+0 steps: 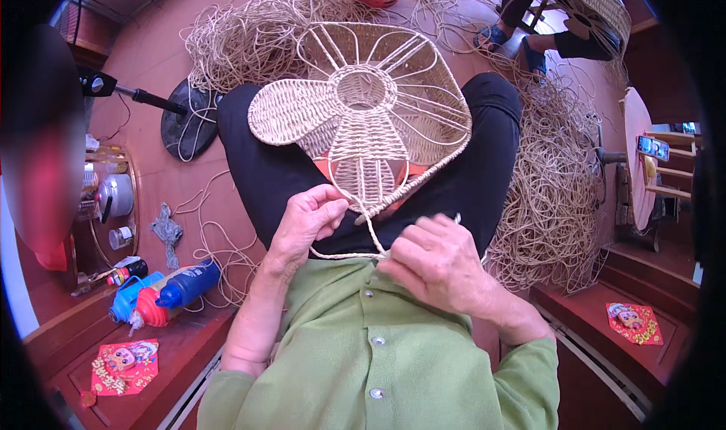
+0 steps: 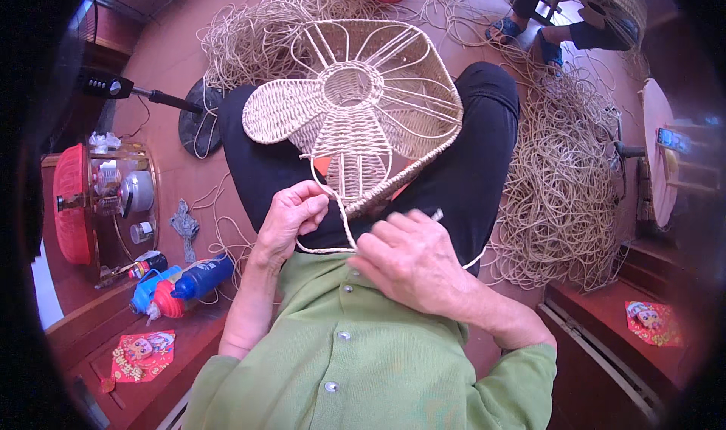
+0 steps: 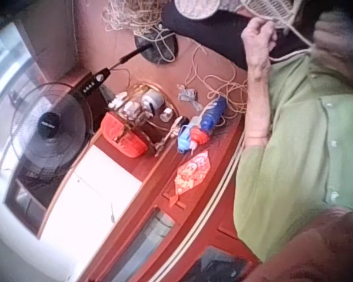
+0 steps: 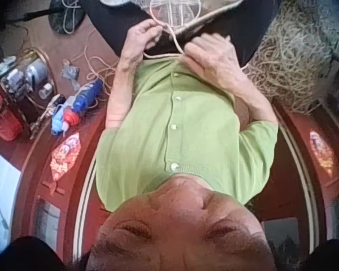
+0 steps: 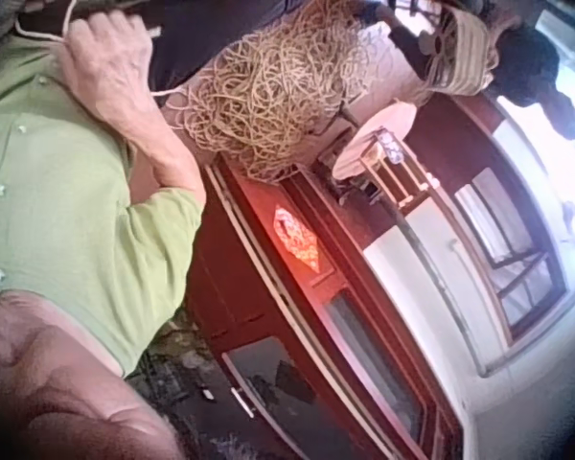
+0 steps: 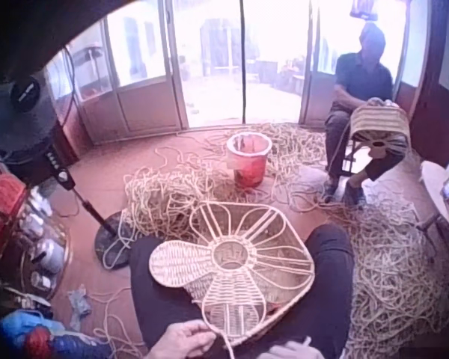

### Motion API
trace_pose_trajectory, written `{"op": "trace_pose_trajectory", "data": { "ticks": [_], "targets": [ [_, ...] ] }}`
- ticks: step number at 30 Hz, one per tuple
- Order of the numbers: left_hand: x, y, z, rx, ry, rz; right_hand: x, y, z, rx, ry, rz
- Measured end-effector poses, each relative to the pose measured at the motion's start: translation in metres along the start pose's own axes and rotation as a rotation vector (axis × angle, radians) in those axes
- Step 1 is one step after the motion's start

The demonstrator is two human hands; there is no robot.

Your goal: Weaving a wicker floral-shaped object.

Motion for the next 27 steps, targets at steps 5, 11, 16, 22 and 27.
{"op": "trace_pose_trajectory", "data": {
  "ticks": [5,11,16,22,27],
  "targets": [
    [-0.002,-0.007,-0.011,0.001,0.042,0.083,-0.032,-0.018,-0.012,0.261,0.021,-0.184],
    [0.005,-0.001,-0.003,0.059,0.003,0.057,-0.045,-0.025,-0.01,0.39,-0.056,-0.238],
    [-0.014,0.003,-0.008,-0.02,0.024,0.118,-0.061,-0.061,0.017,0.555,-0.162,-0.472],
    [-0.018,-0.006,-0.005,0.183,0.089,0.112,-0.053,-0.051,-0.002,0.507,-0.161,-0.297],
    [0.0,-0.02,-0.013,0.341,0.159,-0.218,-0.05,-0.031,-0.027,0.359,-0.049,-0.129]
  ]
}}
Point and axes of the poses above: each hand's wrist, its own x-axis towards the middle knuckle, its own z-axis out of the back of the hand, y = z × x, the point moved 9 cm from there along x, towards the middle knuckle, and after that the axes turned 1 degree about -y, right-handed, at the moved point
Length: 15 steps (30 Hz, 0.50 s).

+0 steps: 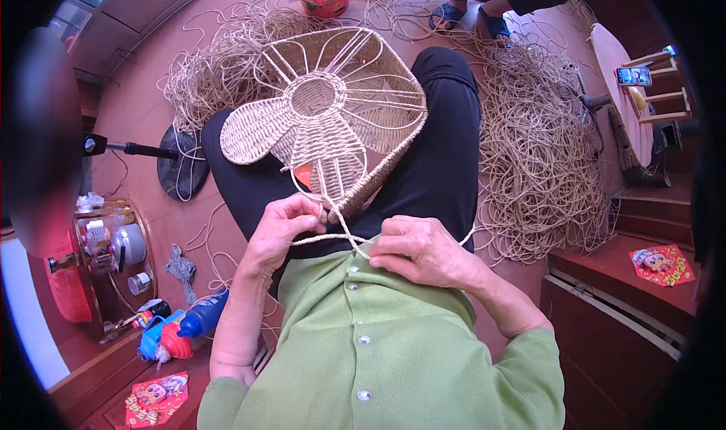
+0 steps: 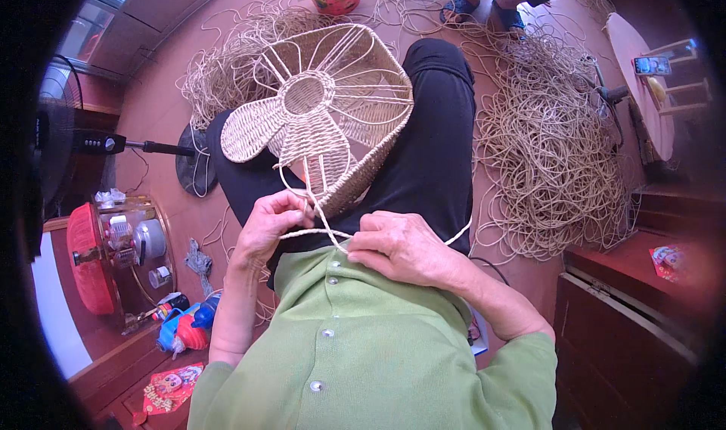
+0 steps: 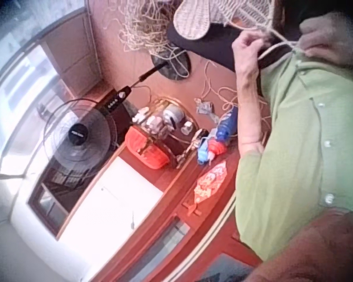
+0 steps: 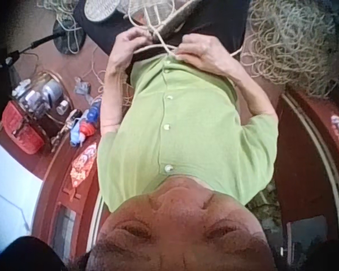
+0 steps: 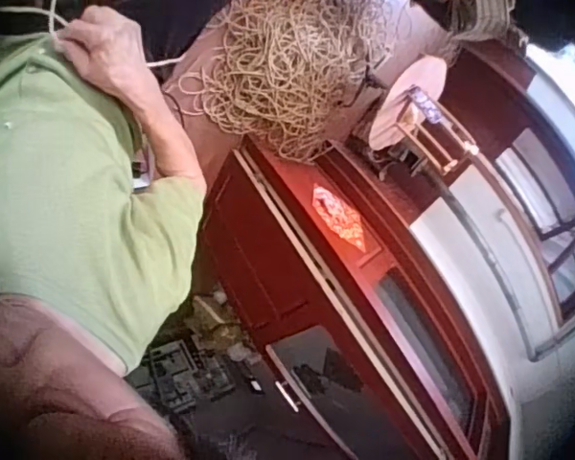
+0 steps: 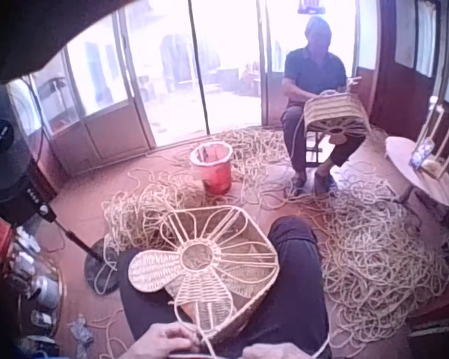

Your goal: Weaving a wicker floral-shaped object.

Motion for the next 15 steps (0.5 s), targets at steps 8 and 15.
{"op": "trace_pose_trajectory", "data": {
  "ticks": [8,15],
  "targets": [
    [-0.001,0.018,-0.007,-0.099,-0.072,0.262,-0.022,0.013,0.015,-0.026,-0.021,-0.006],
    [-0.013,0.011,0.015,-0.281,-0.184,0.246,-0.008,0.008,0.019,-0.072,-0.144,0.029]
  ]
}}
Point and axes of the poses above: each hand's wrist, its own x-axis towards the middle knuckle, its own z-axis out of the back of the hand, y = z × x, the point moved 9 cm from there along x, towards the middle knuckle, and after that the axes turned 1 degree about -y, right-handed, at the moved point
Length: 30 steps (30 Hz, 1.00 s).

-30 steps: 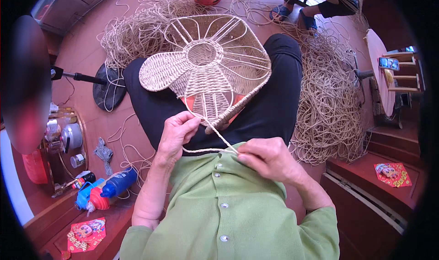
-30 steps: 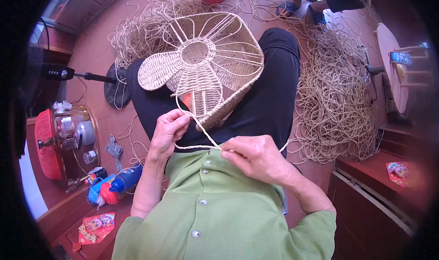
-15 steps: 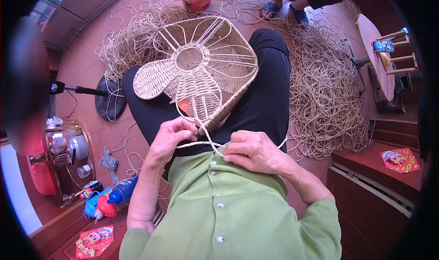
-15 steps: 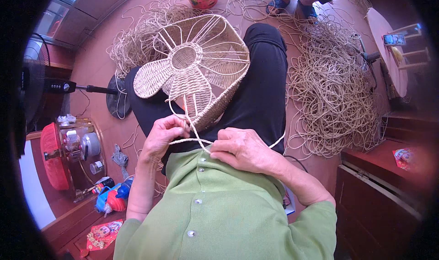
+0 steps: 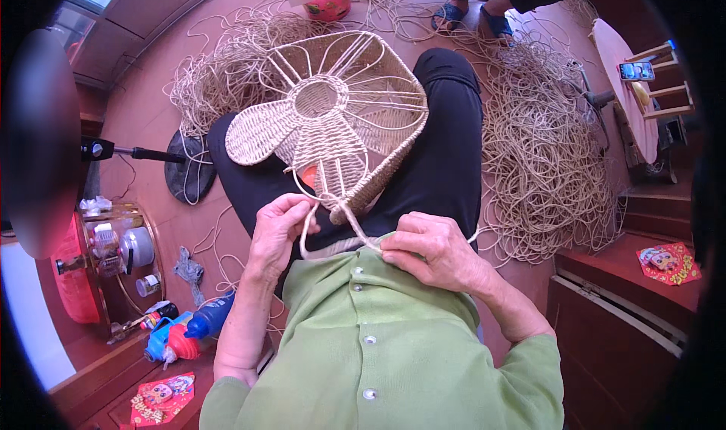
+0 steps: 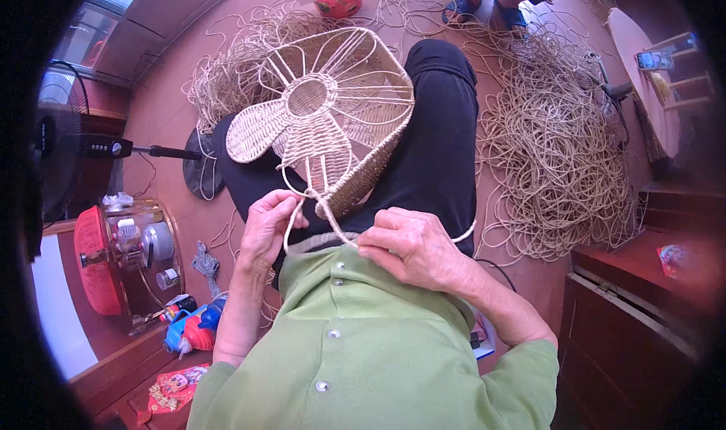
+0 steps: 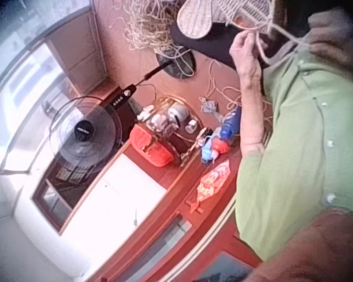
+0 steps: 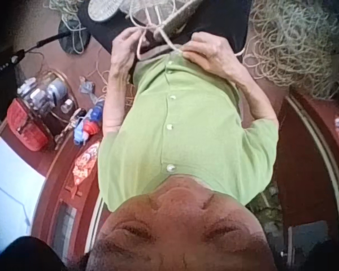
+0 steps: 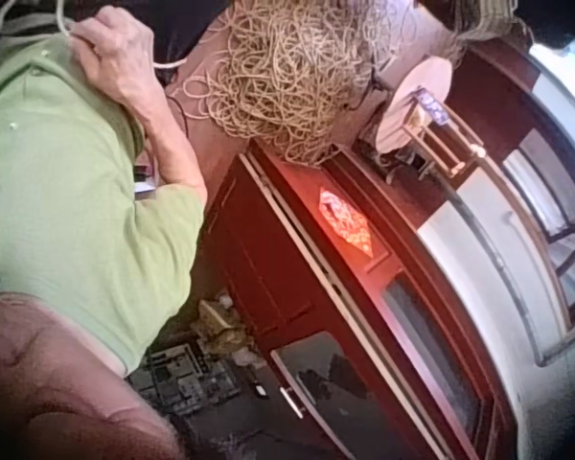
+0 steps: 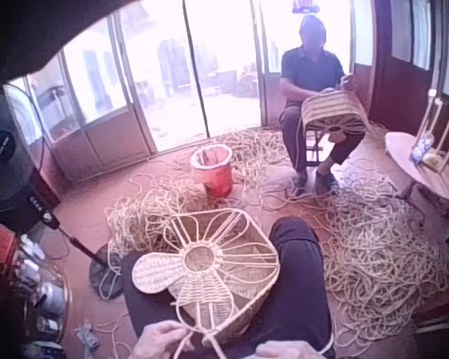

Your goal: Weaving a wicker floral-shaped object.

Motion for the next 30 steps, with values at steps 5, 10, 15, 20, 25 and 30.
{"op": "trace_pose_trajectory", "data": {
  "ticks": [5,10,15,20,25,30],
  "targets": [
    [-0.009,-0.005,0.019,0.106,-0.068,-0.007,0.017,0.001,-0.002,0.015,0.003,0.032],
    [0.008,-0.021,-0.019,-0.07,0.107,-0.028,0.02,-0.003,-0.014,0.066,0.002,0.103],
    [0.01,0.006,-0.019,-0.163,0.179,0.074,0.012,-0.022,-0.033,0.158,0.135,-0.16],
    [0.005,0.011,-0.025,-0.207,0.165,0.135,0.006,-0.02,-0.048,0.14,0.159,-0.133],
    [0.009,0.002,-0.024,0.095,0.029,0.094,0.007,-0.017,-0.041,0.078,0.179,-0.113],
    [0.013,-0.007,-0.023,0.168,0.097,0.04,0.004,-0.002,0.014,0.298,0.111,-0.159]
  ]
}}
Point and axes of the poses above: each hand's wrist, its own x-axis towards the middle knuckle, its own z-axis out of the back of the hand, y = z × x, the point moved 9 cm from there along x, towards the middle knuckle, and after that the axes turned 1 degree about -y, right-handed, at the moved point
